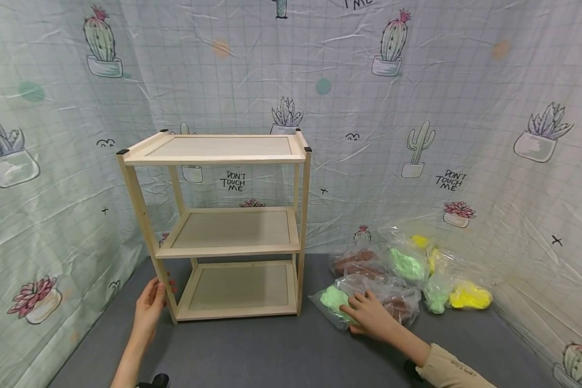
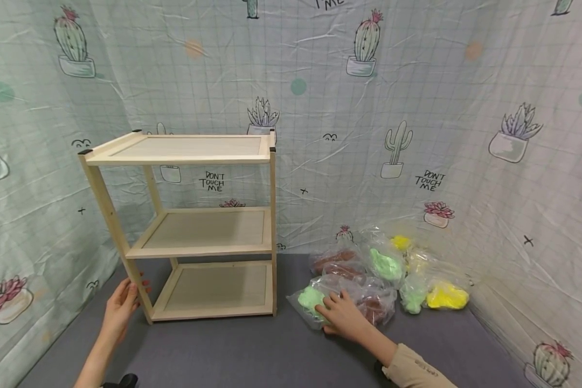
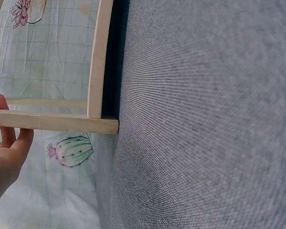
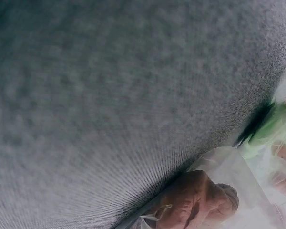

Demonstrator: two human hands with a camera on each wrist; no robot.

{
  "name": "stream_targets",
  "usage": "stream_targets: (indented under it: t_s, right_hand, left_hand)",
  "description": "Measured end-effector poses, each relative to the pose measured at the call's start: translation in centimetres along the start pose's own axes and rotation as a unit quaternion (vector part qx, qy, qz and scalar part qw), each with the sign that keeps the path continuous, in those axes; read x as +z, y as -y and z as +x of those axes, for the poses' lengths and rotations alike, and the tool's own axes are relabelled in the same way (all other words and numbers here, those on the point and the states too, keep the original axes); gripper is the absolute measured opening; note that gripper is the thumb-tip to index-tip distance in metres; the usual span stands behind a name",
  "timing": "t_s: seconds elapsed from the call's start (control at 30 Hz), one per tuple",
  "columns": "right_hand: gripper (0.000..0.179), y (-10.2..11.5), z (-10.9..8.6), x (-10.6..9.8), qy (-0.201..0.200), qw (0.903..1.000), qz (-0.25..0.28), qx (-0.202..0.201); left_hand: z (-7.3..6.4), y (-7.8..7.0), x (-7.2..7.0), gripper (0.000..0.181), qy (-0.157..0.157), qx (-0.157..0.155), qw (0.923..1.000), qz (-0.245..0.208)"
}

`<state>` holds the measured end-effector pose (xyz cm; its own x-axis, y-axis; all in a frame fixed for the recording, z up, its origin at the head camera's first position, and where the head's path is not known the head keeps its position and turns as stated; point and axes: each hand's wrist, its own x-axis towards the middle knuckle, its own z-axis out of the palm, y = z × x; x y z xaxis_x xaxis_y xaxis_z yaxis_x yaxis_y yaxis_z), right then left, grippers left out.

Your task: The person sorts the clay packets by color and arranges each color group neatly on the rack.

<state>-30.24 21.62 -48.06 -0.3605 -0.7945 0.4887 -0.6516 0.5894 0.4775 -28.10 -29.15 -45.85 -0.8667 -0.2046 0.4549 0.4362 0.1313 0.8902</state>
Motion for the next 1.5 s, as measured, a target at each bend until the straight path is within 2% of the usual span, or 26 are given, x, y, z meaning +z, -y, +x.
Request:
stream_targets:
  t_s: [0.2,0.43,0.67,0.8,0.9,1.1,1.23,1.3,1.4,1.5]
  right_hand:
    - [0.04,0.1,-0.2,0.0,-0.031,0.9995,0.006,-0.003]
    - [0.043,0.3,-0.2,-1.1,-0.03,0.9994,0.013,0.007]
    - [0.046,0.2,0.1,-2.3,-0.057,0.9979,0.022,0.023]
    - [0.049,0.0,0.2,-2.9,-0.061,0.9974,0.021,0.033]
    - [0.051,-0.1,0.3,-3.4,-0.058,0.9974,0.017,0.039]
    - [0.054,-0.8,0.9,-5.0,-0.072,0.9965,0.009,0.042]
    - [0.049,-1.6,1.2,-6.3,-0.081,0.9956,0.007,0.046]
    - [0.039,-2.2,1.4,-6.9,-0.088,0.995,0.005,0.048]
    - [0.025,-3.2,1.9,-8.1,-0.102,0.9936,0.002,0.049]
    - [0.031,-4.4,2.7,-9.6,-0.124,0.991,-0.006,0.05]
  left_hand:
    - [-0.1,-0.3,0.1,0.032,0.0,-0.001,1.0,0.002]
    - [-0.3,-0.5,0.2,0.03,0.002,0.003,0.9999,-0.01]
    - [-0.3,-0.6,-0.1,0.033,0.002,0.0,1.0,-0.009]
    - [-0.2,-0.5,-0.4,0.031,0.014,0.004,0.9997,-0.02]
    - [0.0,0.2,-0.8,0.033,0.027,0.009,0.9991,-0.033]
    - [1.1,4.3,-2.7,0.037,0.055,0.012,0.9968,-0.057]
    - [1.4,5.7,-3.3,0.039,0.062,0.01,0.9955,-0.072]
    - [1.4,5.4,-3.1,0.041,0.053,0.0,0.997,-0.057]
    - [1.1,3.6,-2.1,0.042,0.035,-0.008,0.9986,-0.039]
    - [0.7,1.2,-1.1,0.042,0.03,0.0,0.9987,-0.042]
